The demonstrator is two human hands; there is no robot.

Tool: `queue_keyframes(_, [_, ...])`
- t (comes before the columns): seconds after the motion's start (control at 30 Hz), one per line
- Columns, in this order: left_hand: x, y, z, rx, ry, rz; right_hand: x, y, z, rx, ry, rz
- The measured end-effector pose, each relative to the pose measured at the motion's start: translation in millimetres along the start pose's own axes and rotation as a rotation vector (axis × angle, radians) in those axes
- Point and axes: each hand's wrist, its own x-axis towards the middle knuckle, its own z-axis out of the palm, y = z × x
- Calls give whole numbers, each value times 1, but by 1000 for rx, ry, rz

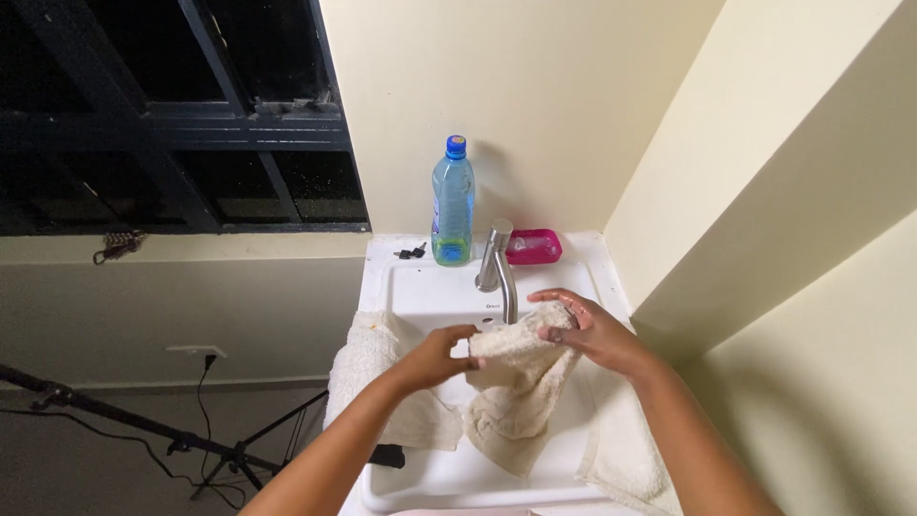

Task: Hand-washing and rinsing a white rag in a sink.

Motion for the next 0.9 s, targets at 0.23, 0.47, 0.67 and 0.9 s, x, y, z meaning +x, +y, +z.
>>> queue_keyframes(0.23, [25, -4, -1, -261, 76, -500, 35, 62, 12, -345, 174, 18])
queue_keyframes(0.47, [78, -70, 85, -957, 573, -418, 28, 24, 119, -320, 572, -499])
queue_keyframes(0.67, [69, 6, 80, -1071, 563, -569, 47, 26, 119, -148, 782, -45])
queue_keyframes(0.9, [58, 15, 80, -1110, 481, -720, 59, 52, 107, -115, 721, 23])
